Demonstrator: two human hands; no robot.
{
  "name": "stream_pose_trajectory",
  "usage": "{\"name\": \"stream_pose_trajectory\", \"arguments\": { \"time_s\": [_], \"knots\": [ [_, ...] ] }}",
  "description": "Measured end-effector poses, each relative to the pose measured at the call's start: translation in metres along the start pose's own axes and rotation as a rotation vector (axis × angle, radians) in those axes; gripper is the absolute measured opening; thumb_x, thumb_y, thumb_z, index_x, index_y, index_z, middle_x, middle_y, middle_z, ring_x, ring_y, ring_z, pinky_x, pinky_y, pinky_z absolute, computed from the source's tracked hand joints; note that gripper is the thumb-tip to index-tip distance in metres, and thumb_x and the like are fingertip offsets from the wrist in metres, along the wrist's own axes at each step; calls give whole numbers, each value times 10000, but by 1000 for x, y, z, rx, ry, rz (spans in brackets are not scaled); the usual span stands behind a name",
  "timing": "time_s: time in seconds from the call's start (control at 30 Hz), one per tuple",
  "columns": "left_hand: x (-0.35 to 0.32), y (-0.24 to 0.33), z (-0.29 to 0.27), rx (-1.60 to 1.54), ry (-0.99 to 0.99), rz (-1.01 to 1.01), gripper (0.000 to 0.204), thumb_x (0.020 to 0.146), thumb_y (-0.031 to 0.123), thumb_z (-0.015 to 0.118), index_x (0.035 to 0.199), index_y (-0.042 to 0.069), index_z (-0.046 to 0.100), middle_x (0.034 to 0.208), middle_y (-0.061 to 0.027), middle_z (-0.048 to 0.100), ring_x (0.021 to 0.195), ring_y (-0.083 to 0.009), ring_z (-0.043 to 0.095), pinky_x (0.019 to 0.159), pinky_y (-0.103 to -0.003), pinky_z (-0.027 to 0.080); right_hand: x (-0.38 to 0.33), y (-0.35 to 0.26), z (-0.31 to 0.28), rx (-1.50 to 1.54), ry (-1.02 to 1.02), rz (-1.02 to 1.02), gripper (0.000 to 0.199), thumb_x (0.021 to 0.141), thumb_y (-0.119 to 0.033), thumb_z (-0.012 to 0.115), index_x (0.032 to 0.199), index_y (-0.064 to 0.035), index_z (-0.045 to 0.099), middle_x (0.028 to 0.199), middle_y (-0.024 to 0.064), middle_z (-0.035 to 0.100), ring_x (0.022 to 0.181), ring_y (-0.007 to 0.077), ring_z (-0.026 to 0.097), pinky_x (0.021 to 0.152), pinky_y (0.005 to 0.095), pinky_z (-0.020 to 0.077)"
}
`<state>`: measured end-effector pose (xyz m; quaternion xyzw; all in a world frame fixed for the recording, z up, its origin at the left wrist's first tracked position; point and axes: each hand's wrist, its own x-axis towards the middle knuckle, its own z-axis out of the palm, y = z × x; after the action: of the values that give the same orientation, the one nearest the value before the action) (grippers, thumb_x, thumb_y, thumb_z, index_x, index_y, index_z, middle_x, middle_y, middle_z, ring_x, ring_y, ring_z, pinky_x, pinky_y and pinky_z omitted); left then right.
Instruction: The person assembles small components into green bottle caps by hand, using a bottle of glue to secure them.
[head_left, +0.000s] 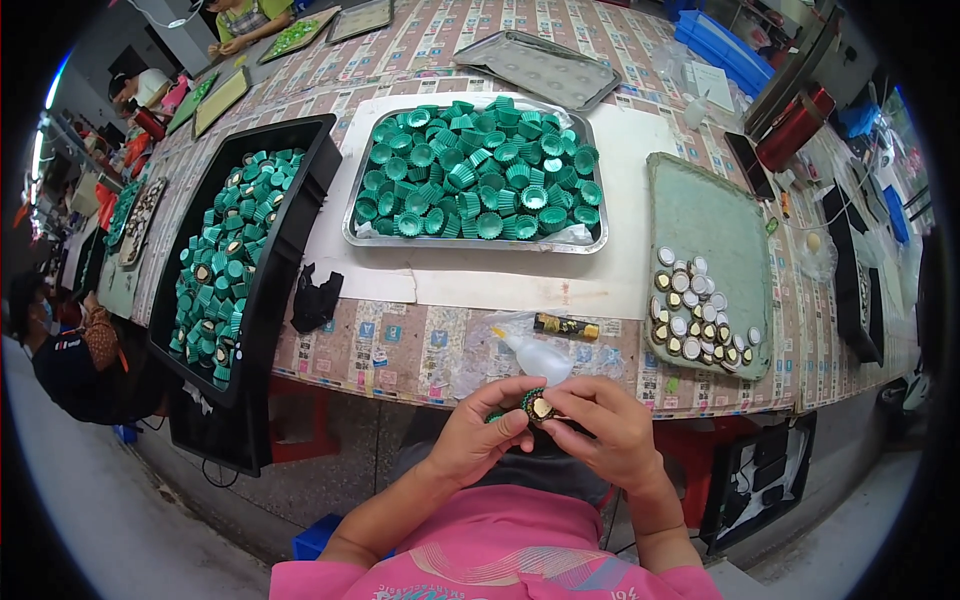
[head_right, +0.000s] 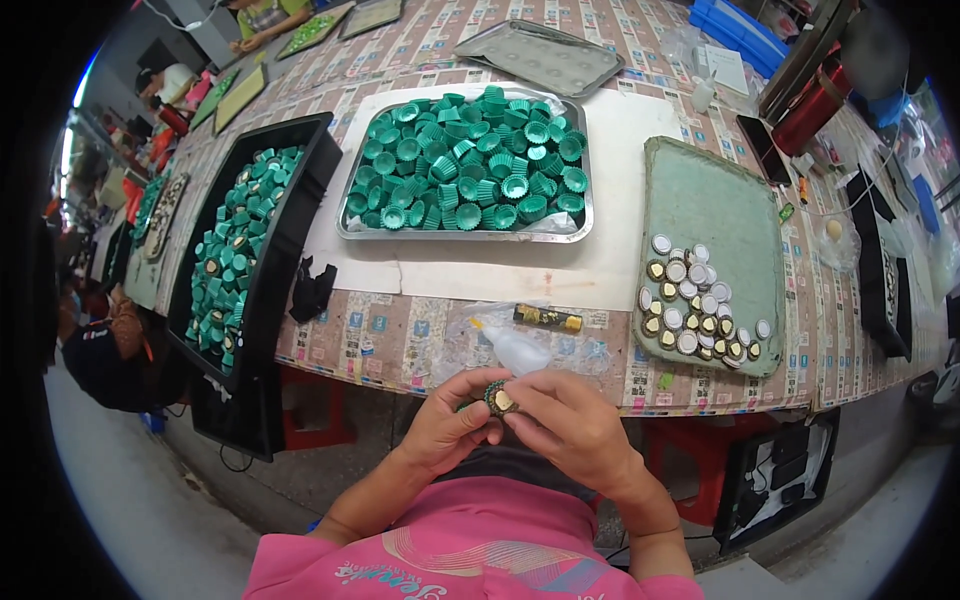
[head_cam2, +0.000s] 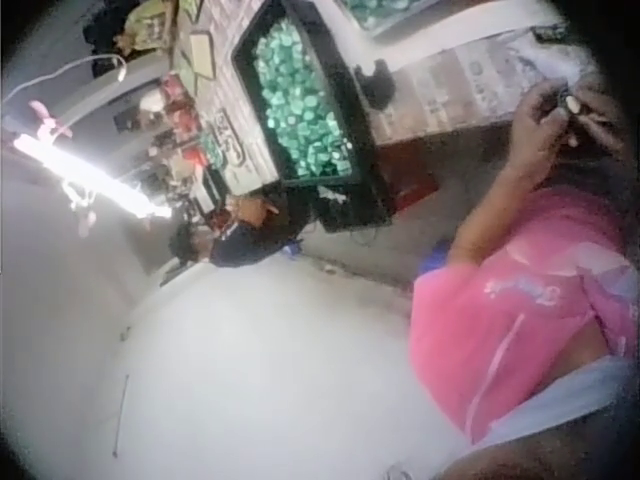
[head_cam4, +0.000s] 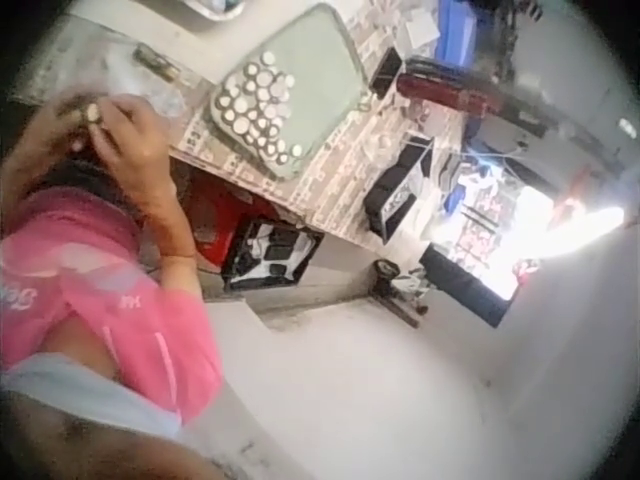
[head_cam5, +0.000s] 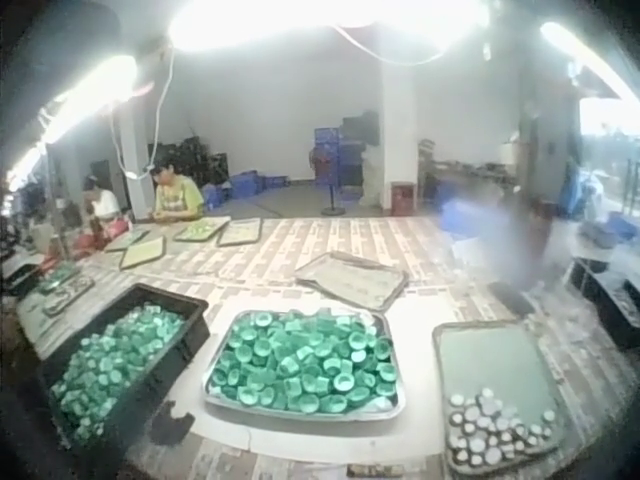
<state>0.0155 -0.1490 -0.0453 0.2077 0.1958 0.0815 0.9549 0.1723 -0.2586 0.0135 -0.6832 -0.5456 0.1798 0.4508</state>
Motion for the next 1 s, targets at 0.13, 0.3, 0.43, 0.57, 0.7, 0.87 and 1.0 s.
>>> {"name": "stream_pose_trajectory", "arguments": {
  "time_s": [0.13,0.3,0.43,0.57,0.7,0.87,1.0],
  "knots": [
    [0,1,1,40,20,-19,429,921,111,617,1325,25,501,1089,-60,601,872,-119,595,717,-245,531,-2,6,0,-32,-4,-63,335,685,4,755,1010,-26,680,941,101,655,820,250,652,701,330,533],
    [1,2,3,44,24,-35,439,918,114,623,1330,23,502,1074,-61,613,865,-119,596,719,-245,531,-4,9,-1,-44,4,-101,329,668,4,755,990,-33,697,938,94,662,814,232,655,697,313,536],
    [1,1,2,123,48,-27,432,916,102,623,1327,23,512,1054,-58,617,830,-117,594,724,-241,526,-6,11,1,-43,15,-98,330,666,4,753,989,-32,696,947,91,658,817,232,646,698,317,529],
    [1,2,4,199,67,-14,427,905,83,635,1315,23,529,1043,-59,614,807,-114,592,724,-238,523,-9,15,1,-44,15,-116,343,664,18,750,999,-28,692,953,92,650,819,235,641,699,314,524],
    [1,4,8,358,66,67,409,880,59,659,1279,28,570,1054,-65,607,795,-109,592,719,-231,521,-8,15,2,-11,16,-103,350,664,26,750,1004,-25,689,960,93,646,811,234,637,695,312,521],
    [-1,6,16,614,94,200,397,870,49,668,1261,48,597,1105,-64,588,778,-91,589,708,-212,515,-10,16,4,-66,4,-169,369,698,17,744,1055,-23,661,993,102,638,825,258,635,679,330,521],
    [-2,2,19,700,172,245,370,900,45,620,1269,56,594,1110,-60,578,753,-64,570,669,-195,494,-12,17,11,-122,24,-200,364,696,14,748,1048,-21,657,980,101,636,808,258,632,663,332,521]
  ]
}}
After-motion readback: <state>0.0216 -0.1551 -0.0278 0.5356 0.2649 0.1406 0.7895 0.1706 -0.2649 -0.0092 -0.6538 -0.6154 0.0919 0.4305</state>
